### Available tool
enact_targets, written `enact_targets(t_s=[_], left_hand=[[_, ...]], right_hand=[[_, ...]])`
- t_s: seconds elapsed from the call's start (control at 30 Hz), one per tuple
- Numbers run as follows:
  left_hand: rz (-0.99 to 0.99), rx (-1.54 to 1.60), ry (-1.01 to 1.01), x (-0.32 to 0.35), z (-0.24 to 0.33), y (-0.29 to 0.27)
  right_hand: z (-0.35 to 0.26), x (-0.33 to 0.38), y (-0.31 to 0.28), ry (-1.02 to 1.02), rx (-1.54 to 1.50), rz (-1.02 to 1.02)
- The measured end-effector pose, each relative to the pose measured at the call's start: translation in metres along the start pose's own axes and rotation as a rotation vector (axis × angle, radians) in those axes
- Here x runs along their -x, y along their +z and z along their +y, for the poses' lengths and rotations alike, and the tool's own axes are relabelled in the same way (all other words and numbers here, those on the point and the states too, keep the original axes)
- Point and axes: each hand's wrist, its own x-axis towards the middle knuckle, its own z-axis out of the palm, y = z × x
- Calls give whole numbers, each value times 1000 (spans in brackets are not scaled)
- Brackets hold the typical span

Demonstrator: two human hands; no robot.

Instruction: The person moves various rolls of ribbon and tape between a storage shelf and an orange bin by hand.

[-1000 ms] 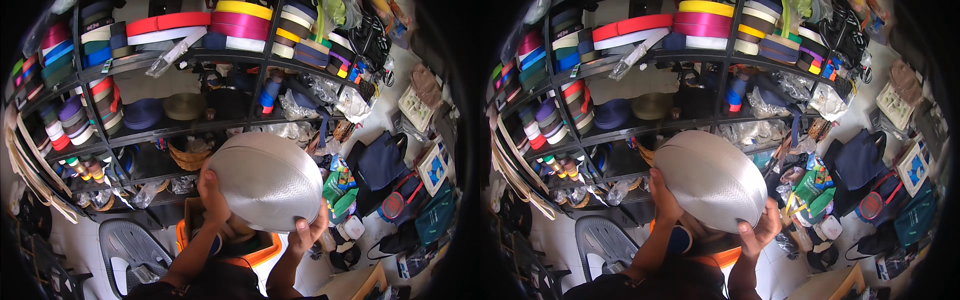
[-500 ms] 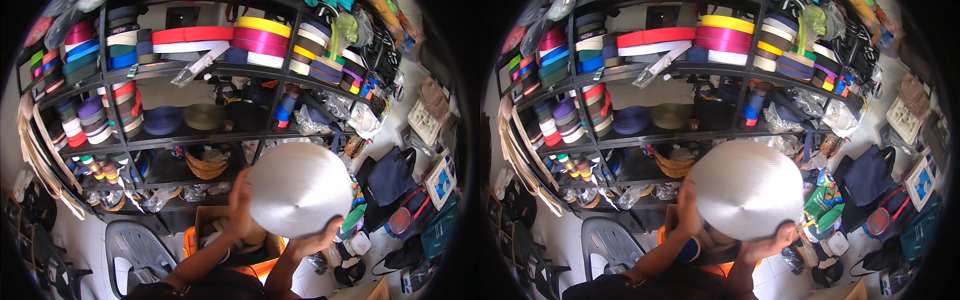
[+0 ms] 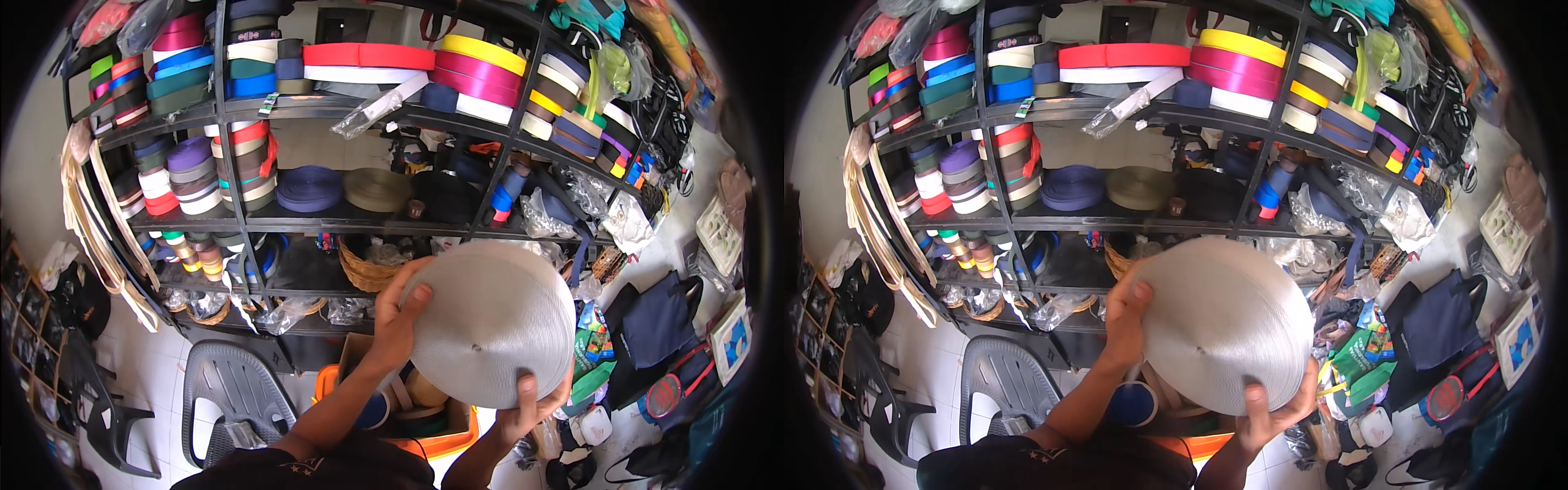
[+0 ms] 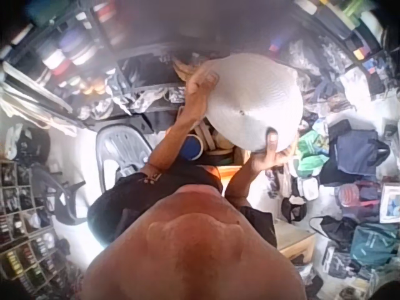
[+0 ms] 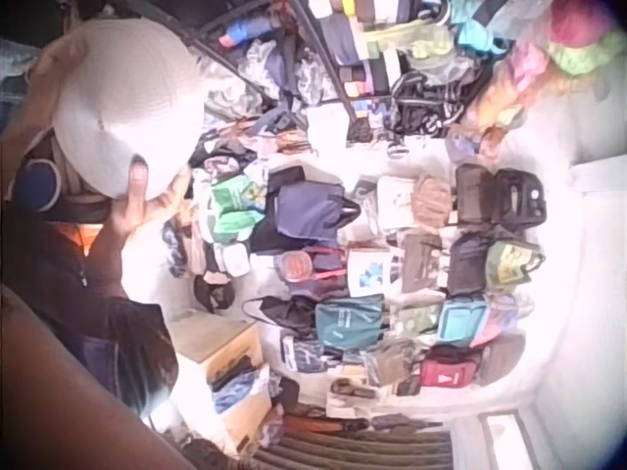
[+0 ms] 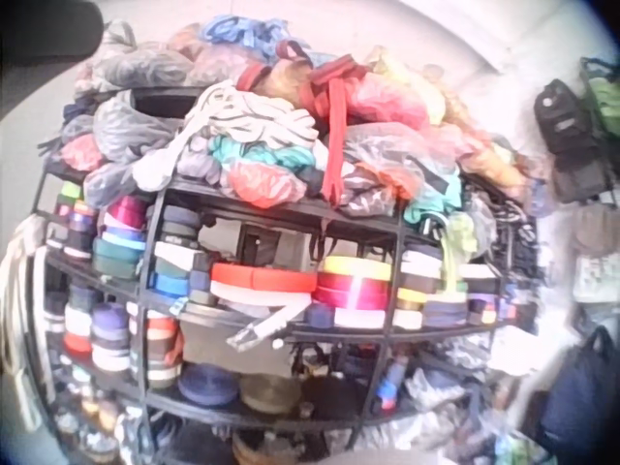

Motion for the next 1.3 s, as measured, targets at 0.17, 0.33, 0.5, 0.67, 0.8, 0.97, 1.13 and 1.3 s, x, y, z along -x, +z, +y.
enact_targets(t_s=[0.17, 0.33, 0.5, 0.67, 0.8, 0.97, 1.13, 1.3], left_hand=[[-6, 51, -91, 2, 10, 16], [284, 68, -73, 21, -26, 31], [116, 63, 33, -4, -1, 5], [-121, -210, 120, -19, 20, -3], [-117, -32, -90, -12, 7, -3], [120, 105, 96, 1, -26, 35], [163, 113, 191, -1, -22, 48], [258, 0, 275, -11, -17, 52]], right_hand=[[13, 8, 24, 142, -241, 525], [27, 20, 54, 101, -365, 450], [60, 34, 10, -221, 138, 38], [25, -7, 2, 76, -285, 20], [20, -1, 22, 102, -256, 245], [19, -5, 58, 145, -529, 448], [8, -6, 88, 118, -589, 529], [8, -20, 90, 150, -611, 437]])
